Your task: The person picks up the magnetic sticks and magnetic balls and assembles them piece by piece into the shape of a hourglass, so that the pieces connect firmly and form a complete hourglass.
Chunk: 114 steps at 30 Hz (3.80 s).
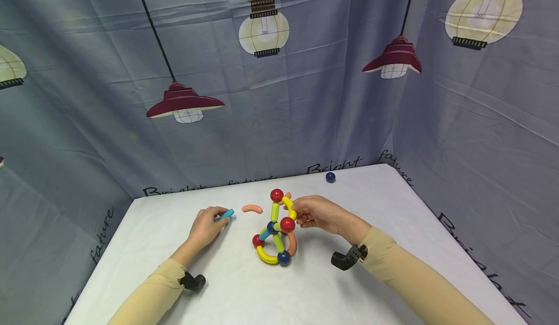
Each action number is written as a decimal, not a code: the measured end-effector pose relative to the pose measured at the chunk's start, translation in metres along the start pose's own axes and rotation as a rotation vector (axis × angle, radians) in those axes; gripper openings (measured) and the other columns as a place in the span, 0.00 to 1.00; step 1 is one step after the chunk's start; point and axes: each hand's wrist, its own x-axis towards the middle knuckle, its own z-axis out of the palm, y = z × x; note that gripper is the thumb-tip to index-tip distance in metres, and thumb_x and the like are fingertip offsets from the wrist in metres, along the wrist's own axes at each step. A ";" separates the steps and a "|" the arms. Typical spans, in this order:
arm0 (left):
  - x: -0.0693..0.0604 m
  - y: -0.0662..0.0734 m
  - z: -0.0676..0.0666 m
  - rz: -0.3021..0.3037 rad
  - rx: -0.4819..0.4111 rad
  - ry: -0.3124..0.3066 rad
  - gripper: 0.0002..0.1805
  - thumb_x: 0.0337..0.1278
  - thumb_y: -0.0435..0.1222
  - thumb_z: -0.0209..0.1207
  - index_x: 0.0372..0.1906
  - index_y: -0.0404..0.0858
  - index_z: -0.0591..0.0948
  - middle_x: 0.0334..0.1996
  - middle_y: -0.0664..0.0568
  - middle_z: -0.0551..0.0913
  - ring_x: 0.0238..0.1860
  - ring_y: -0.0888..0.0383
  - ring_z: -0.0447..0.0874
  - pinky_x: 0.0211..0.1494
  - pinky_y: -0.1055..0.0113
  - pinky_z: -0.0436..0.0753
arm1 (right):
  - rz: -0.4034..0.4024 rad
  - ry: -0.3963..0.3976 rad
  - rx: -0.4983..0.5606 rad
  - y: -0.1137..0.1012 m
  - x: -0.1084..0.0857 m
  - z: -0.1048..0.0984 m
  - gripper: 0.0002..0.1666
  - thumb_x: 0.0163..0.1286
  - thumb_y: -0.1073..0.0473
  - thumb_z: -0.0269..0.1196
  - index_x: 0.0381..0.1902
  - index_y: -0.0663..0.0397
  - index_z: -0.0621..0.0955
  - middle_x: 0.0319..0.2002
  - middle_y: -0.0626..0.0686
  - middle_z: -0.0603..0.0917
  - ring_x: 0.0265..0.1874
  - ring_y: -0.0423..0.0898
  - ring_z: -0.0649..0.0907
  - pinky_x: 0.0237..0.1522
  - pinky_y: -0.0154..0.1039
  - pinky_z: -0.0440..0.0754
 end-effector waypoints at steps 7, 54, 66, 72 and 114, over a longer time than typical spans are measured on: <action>-0.010 0.017 -0.001 -0.041 -0.277 -0.020 0.15 0.68 0.42 0.65 0.54 0.41 0.84 0.46 0.53 0.85 0.54 0.49 0.79 0.57 0.49 0.78 | 0.010 0.015 0.003 0.000 0.000 0.000 0.20 0.72 0.55 0.59 0.54 0.64 0.80 0.34 0.54 0.81 0.35 0.50 0.79 0.45 0.39 0.81; -0.043 0.106 0.006 0.095 -0.741 -0.212 0.17 0.66 0.42 0.67 0.55 0.40 0.82 0.50 0.51 0.81 0.54 0.53 0.78 0.62 0.53 0.75 | 0.006 0.009 0.020 0.003 0.002 0.001 0.19 0.73 0.55 0.59 0.53 0.63 0.80 0.34 0.53 0.81 0.34 0.49 0.80 0.44 0.39 0.82; -0.054 0.127 -0.013 0.085 -0.709 -0.206 0.13 0.67 0.34 0.64 0.52 0.34 0.82 0.47 0.47 0.82 0.53 0.48 0.78 0.60 0.53 0.77 | -0.008 -0.012 0.022 0.002 0.001 0.002 0.19 0.72 0.55 0.59 0.53 0.62 0.80 0.34 0.53 0.81 0.35 0.49 0.80 0.44 0.39 0.81; -0.049 0.115 -0.002 0.088 -0.707 -0.215 0.15 0.68 0.39 0.64 0.54 0.37 0.82 0.49 0.50 0.82 0.54 0.50 0.78 0.60 0.54 0.77 | -0.006 -0.005 0.022 0.001 0.000 0.003 0.19 0.73 0.54 0.59 0.53 0.62 0.80 0.35 0.53 0.81 0.35 0.49 0.79 0.45 0.39 0.81; -0.069 0.054 0.005 0.131 -0.552 -0.582 0.19 0.76 0.37 0.53 0.67 0.41 0.79 0.56 0.55 0.85 0.55 0.57 0.83 0.55 0.60 0.83 | 0.000 0.027 0.130 -0.001 0.005 0.003 0.42 0.80 0.32 0.46 0.68 0.65 0.72 0.50 0.60 0.84 0.48 0.53 0.83 0.52 0.43 0.82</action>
